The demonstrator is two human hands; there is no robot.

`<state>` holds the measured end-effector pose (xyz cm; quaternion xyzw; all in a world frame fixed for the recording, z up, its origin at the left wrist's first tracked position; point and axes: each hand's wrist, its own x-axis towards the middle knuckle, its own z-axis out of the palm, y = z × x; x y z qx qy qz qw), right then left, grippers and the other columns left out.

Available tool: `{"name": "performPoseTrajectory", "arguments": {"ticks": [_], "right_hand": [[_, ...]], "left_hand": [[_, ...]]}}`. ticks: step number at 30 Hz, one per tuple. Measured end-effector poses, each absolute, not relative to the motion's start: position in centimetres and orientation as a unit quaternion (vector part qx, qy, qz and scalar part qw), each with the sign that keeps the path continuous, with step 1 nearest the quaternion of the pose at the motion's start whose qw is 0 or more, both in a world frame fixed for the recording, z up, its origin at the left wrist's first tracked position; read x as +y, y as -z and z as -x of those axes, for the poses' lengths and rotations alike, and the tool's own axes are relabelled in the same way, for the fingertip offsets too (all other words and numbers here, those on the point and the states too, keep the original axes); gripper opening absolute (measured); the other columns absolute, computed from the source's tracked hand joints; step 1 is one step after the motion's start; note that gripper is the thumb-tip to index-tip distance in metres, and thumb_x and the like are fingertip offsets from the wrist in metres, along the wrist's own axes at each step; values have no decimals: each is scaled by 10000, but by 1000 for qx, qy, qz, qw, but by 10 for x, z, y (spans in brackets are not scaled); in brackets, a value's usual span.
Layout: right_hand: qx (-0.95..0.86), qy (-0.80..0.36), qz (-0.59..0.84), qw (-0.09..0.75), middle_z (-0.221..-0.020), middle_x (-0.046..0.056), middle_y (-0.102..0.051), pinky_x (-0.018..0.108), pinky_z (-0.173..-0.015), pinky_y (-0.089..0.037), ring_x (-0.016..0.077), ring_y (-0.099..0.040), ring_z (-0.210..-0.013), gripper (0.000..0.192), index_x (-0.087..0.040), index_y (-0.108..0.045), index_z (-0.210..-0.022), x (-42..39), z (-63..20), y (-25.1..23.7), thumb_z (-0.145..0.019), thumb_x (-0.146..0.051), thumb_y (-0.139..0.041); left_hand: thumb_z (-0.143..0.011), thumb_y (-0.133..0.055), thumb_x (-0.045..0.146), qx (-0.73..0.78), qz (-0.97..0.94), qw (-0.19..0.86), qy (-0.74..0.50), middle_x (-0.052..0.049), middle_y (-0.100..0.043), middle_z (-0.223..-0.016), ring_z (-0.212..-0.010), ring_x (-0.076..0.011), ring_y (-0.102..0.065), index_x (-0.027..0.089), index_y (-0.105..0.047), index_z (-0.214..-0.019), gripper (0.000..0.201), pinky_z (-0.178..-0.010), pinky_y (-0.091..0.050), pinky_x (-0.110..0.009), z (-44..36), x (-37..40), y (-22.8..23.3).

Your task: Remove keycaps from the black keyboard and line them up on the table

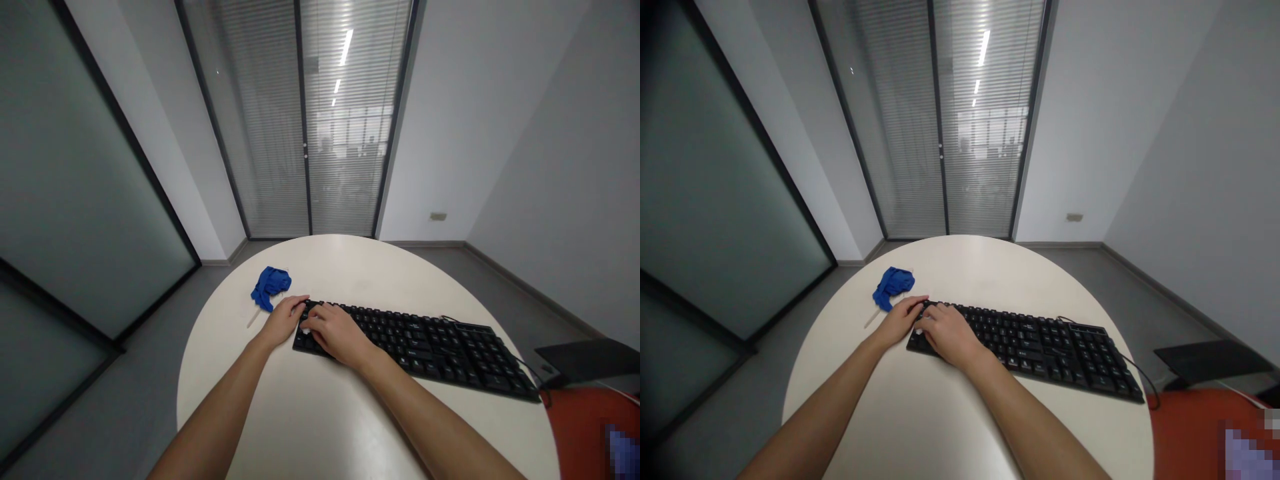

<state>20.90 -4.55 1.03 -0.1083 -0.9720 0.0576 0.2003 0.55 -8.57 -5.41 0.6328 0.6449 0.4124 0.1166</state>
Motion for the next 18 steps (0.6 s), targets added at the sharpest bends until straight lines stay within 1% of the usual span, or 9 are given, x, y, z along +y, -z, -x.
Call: {"name": "performPoseTrajectory", "arguments": {"ticks": [7, 13, 18], "right_hand": [[-974, -61, 127, 176, -1016, 69, -616, 333, -836, -420, 211, -549, -947, 194, -208, -682, -1040, -48, -211, -15, -888, -144, -580], [-974, -66, 118, 184, -1045, 68, -618, 321, -834, -414, 198, -549, -956, 241, -224, -672, -1098, -48, -210, -12, -920, -125, -544], [-974, -65, 126, 178, -1021, 58, -626, 319, -814, -414, 194, -554, -929, 233, -238, -676, -1092, -47, -211, -9, -931, -135, -543]], "left_hand": [[-959, -458, 307, 648, -629, 117, -414, -73, -658, -1253, -1181, -213, -585, 200, -642, -1231, 346, -1078, -416, -410, -6, -86, 55], [-954, -466, 307, 648, -630, 114, -412, -76, -660, -1252, -1182, -217, -588, 197, -649, -1224, 344, -1075, -421, -408, -6, -86, 53], [-953, -466, 303, 649, -631, 115, -408, -80, -664, -1241, -1164, -221, -595, 197, -652, -1219, 342, -1063, -429, -415, -8, -87, 52]]}}
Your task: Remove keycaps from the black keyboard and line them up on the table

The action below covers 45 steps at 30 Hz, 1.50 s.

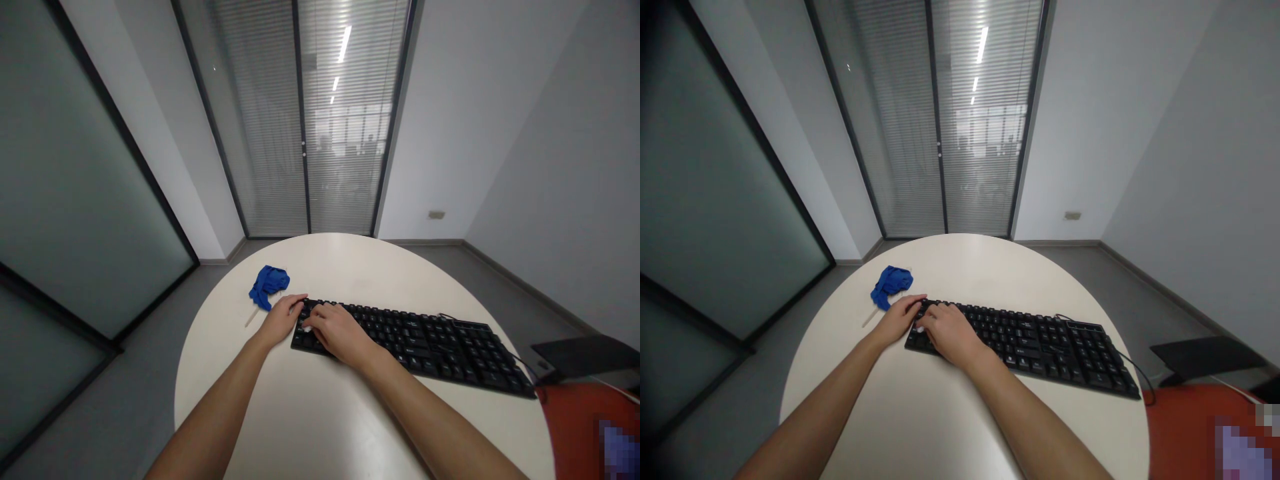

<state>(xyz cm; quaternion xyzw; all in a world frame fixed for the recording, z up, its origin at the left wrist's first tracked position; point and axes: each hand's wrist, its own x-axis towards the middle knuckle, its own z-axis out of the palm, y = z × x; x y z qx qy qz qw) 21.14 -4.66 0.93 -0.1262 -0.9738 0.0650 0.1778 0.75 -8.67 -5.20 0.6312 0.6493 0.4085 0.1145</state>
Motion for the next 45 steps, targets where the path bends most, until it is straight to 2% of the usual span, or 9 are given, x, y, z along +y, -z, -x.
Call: {"name": "performPoseTrajectory", "arguments": {"ticks": [17, 31, 37, 45], "right_hand": [[-976, -88, 95, 176, -1047, 58, -635, 297, -811, -403, 178, -584, -974, 237, -232, -662, -1111, -47, -219, -14, -946, -133, -523], [-988, -43, 66, 136, -1023, 65, -637, 308, -801, -418, 198, -588, -956, 202, -220, -690, -1045, -47, -216, -17, -914, -141, -558], [-984, -77, 50, 155, -1084, 58, -630, 293, -841, -421, 176, -580, -993, 279, -245, -683, -1116, -40, -227, -14, -912, -108, -551], [-968, -139, 101, 184, -1033, 58, -624, 303, -855, -443, 176, -587, -951, 329, -247, -665, -1174, -38, -240, -13, -915, -104, -523]], "left_hand": [[-936, -501, 318, 657, -615, 136, -415, -82, -668, -1248, -1176, -234, -603, 190, -659, -1211, 341, -1067, -434, -418, -7, -88, 48], [-938, -492, 329, 654, -614, 136, -420, -84, -673, -1237, -1163, -234, -608, 188, -658, -1212, 350, -1061, -439, -431, -5, -85, 54], [-947, -482, 344, 651, -620, 136, -416, -81, -664, -1250, -1177, -230, -597, 191, -650, -1222, 357, -1068, -429, -416, -5, -86, 53], [-952, -471, 328, 653, -619, 136, -415, -84, -656, -1261, -1192, -222, -585, 181, -640, -1230, 357, -1076, -418, -409, -5, -87, 52]]}}
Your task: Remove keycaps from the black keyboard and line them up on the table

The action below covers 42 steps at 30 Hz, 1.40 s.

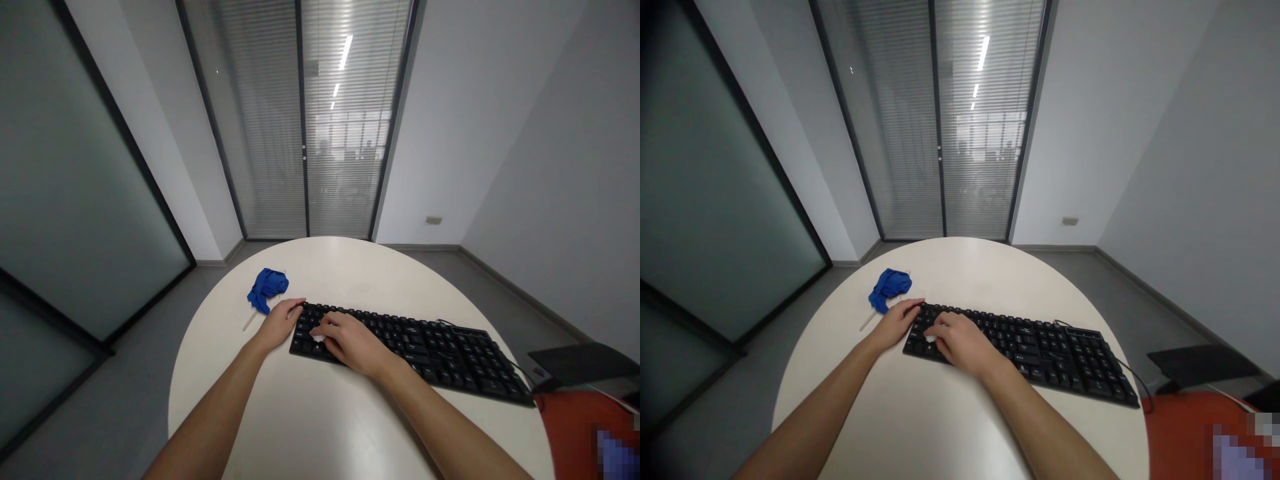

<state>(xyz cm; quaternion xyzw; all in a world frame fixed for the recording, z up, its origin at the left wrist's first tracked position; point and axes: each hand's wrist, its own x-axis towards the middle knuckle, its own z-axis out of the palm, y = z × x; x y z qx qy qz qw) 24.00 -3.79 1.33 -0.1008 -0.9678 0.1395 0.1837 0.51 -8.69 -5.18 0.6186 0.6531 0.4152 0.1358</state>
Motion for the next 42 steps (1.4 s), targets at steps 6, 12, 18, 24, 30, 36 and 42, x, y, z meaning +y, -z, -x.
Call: {"name": "performPoseTrajectory", "arguments": {"ticks": [6, 12, 18, 24, 30, 36, 42], "right_hand": [[-958, -125, 158, 206, -1022, 74, -616, 315, -837, -452, 197, -579, -957, 255, -209, -663, -1127, -43, -237, -11, -935, -146, -508], [-962, -140, 149, 179, -991, 57, -616, 300, -819, -444, 187, -593, -913, 220, -197, -669, -1049, -43, -237, -15, -886, -131, -538], [-958, -156, 153, 186, -986, 57, -618, 297, -826, -445, 189, -593, -916, 220, -193, -676, -1024, -40, -241, -14, -873, -122, -532], [-964, -165, 91, 187, -1022, 54, -619, 307, -864, -434, 185, -581, -958, 328, -232, -666, -1125, -42, -243, -11, -882, -78, -507], [-966, -131, 130, 179, -988, 52, -629, 322, -824, -430, 188, -585, -894, 230, -215, -681, -1035, -39, -244, -13, -877, -117, -544], [-951, -127, 158, 233, -1017, 66, -654, 355, -900, -429, 218, -550, -1010, 237, -192, -625, -1085, -32, -248, -10, -896, -92, -523], [-957, -131, 123, 226, -1150, 80, -629, 381, -938, -433, 224, -552, -1060, 217, -209, -648, -1096, -36, -246, -9, -909, -147, -556]], "left_hand": [[-951, -476, 323, 650, -622, 132, -416, -83, -664, -1244, -1177, -223, -593, 186, -642, -1227, 350, -1069, -424, -408, -5, -87, 52], [-956, -469, 321, 649, -624, 133, -414, -84, -660, -1250, -1180, -221, -588, 179, -638, -1233, 355, -1072, -418, -400, -5, -88, 52], [-955, -472, 332, 649, -623, 132, -417, -79, -660, -1252, -1186, -222, -588, 188, -641, -1234, 356, -1078, -415, -396, -4, -87, 55], [-956, -472, 339, 649, -621, 135, -418, -80, -655, -1261, -1192, -226, -583, 193, -640, -1234, 356, -1082, -411, -406, -4, -87, 55], [-953, -474, 330, 653, -619, 133, -414, -82, -653, -1262, -1190, -223, -583, 187, -636, -1238, 357, -1080, -411, -402, -4, -87, 55], [-957, -468, 333, 655, -622, 130, -410, -80, -656, -1256, -1189, -221, -582, 187, -636, -1237, 357, -1078, -410, -400, -5, -87, 54], [-958, -468, 332, 651, -624, 132, -412, -80, -657, -1254, -1186, -221, -584, 184, -636, -1233, 355, -1074, -414, -401, -6, -87, 54]]}}
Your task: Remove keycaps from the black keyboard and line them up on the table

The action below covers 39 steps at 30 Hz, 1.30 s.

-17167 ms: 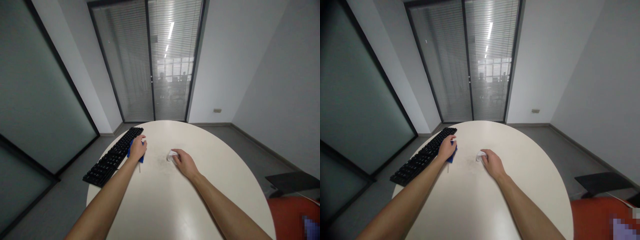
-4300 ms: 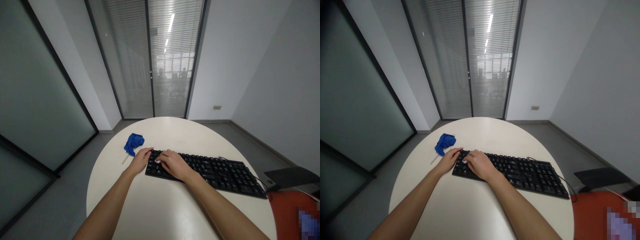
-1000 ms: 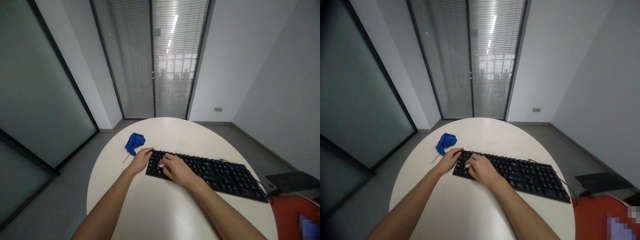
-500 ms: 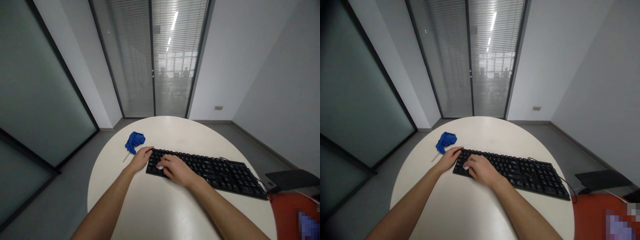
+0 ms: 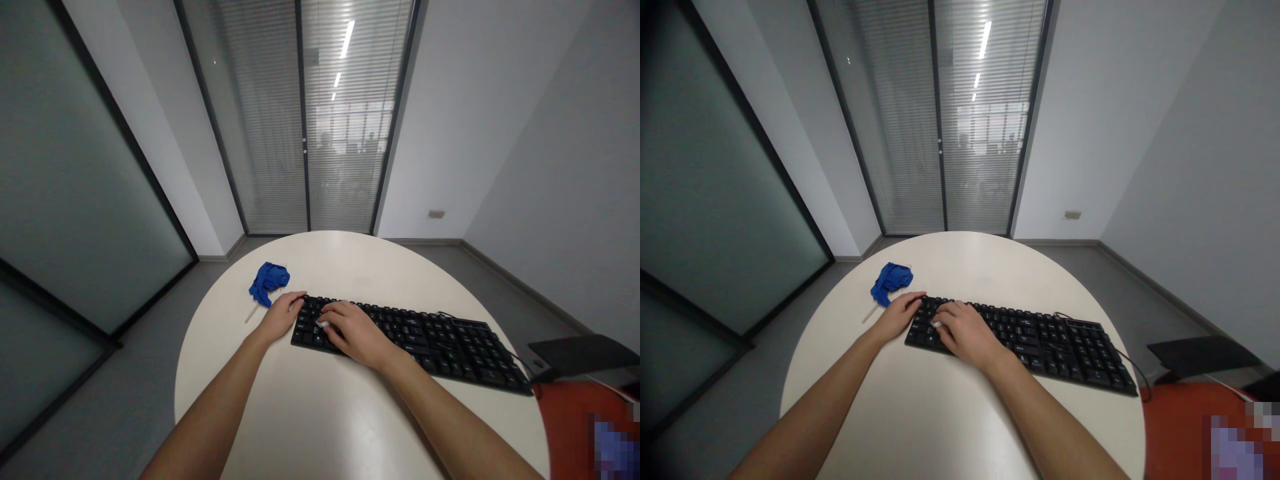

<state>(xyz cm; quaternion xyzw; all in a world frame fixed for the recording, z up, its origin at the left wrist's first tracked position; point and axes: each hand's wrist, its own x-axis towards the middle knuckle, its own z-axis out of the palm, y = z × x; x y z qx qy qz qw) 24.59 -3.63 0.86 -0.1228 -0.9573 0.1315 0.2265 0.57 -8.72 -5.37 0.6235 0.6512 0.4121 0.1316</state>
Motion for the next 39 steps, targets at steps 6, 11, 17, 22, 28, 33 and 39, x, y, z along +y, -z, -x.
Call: {"name": "performPoseTrajectory", "arguments": {"ticks": [6, 11, 17, 22, 28, 33, 39], "right_hand": [[-958, -132, 132, 216, -1044, 74, -644, 359, -888, -450, 214, -564, -986, 205, -204, -668, -1090, -37, -246, -8, -930, -172, -544], [-962, -137, 114, 208, -1019, 60, -662, 346, -865, -440, 203, -571, -968, 254, -218, -672, -1098, -35, -245, -7, -921, -107, -528], [-965, -152, 72, 200, -1043, 62, -669, 341, -885, -430, 196, -577, -996, 274, -218, -673, -1108, -40, -245, -11, -919, -88, -523], [-966, -151, 87, 190, -993, 65, -653, 344, -866, -422, 205, -573, -952, 245, -208, -691, -1069, -40, -246, -14, -895, -123, -542], [-967, -145, 101, 183, -961, 61, -648, 338, -827, -399, 209, -570, -918, 219, -199, -695, -1042, -38, -248, -15, -875, -163, -558], [-970, -142, 90, 173, -948, 51, -642, 318, -806, -391, 205, -568, -909, 223, -201, -695, -993, -37, -249, -15, -814, -128, -584], [-970, -143, 88, 174, -922, 48, -639, 313, -806, -384, 200, -566, -887, 213, -201, -696, -967, -35, -251, -17, -805, -121, -584]], "left_hand": [[-958, -467, 333, 655, -621, 130, -410, -77, -658, -1254, -1186, -215, -584, 185, -635, -1235, 356, -1077, -411, -395, -6, -88, 53], [-954, -471, 333, 657, -618, 132, -410, -75, -658, -1256, -1188, -214, -584, 185, -636, -1235, 357, -1077, -411, -392, -7, -88, 52], [-953, -470, 338, 657, -618, 132, -411, -81, -661, -1253, -1183, -222, -586, 185, -642, -1226, 358, -1077, -411, -405, -7, -88, 51], [-956, -460, 340, 655, -619, 133, -412, -80, -661, -1250, -1183, -221, -586, 181, -640, -1228, 363, -1075, -414, -407, -7, -88, 51], [-960, -461, 352, 654, -620, 130, -414, -77, -656, -1259, -1188, -218, -584, 188, -640, -1229, 363, -1080, -410, -400, -7, -88, 52], [-961, -455, 347, 656, -620, 133, -409, -78, -653, -1263, -1190, -215, -581, 184, -635, -1232, 364, -1081, -407, -396, -7, -87, 53], [-959, -461, 354, 657, -617, 134, -411, -80, -654, -1261, -1186, -220, -582, 184, -633, -1232, 365, -1078, -410, -404, -7, -88, 53]]}}
